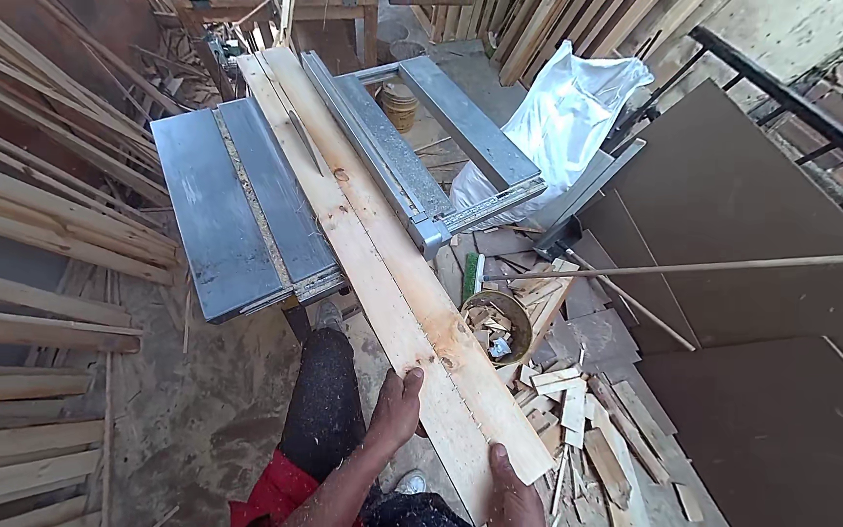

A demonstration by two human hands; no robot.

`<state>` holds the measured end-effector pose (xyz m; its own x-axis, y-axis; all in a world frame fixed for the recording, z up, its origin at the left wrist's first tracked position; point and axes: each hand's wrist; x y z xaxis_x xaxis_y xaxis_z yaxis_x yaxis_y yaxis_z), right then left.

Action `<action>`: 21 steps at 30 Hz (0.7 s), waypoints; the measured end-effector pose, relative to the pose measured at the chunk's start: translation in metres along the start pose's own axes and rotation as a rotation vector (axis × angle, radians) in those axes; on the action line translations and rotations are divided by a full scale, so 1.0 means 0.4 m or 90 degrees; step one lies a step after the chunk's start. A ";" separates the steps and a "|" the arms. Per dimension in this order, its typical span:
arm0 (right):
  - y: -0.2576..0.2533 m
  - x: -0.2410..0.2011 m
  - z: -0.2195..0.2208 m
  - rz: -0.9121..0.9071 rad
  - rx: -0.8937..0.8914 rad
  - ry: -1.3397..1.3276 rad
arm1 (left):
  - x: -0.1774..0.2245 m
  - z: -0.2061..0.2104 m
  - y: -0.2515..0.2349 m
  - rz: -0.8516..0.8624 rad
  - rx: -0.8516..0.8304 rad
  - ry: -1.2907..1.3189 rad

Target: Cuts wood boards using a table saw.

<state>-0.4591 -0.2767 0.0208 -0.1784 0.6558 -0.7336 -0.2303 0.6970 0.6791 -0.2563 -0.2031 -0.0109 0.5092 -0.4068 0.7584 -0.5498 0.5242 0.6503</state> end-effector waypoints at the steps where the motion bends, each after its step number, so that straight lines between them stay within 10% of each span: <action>1: -0.002 -0.007 0.022 0.002 -0.013 -0.003 | 0.014 -0.014 -0.013 0.006 0.006 -0.006; 21: -0.131 -0.053 0.382 -0.017 -0.094 -0.060 | 0.209 -0.218 -0.054 0.016 0.048 0.071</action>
<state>-0.2972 -0.2828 0.0050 -0.0820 0.6663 -0.7411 -0.3724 0.6693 0.6429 -0.1441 -0.1834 0.0348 0.5626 -0.3071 0.7676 -0.6095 0.4732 0.6361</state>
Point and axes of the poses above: each hand's wrist, its own y-axis away from the middle knuckle, its own z-axis out of the palm, x = y × z, and after that the axes turned 8 degrees about -x, right-handed
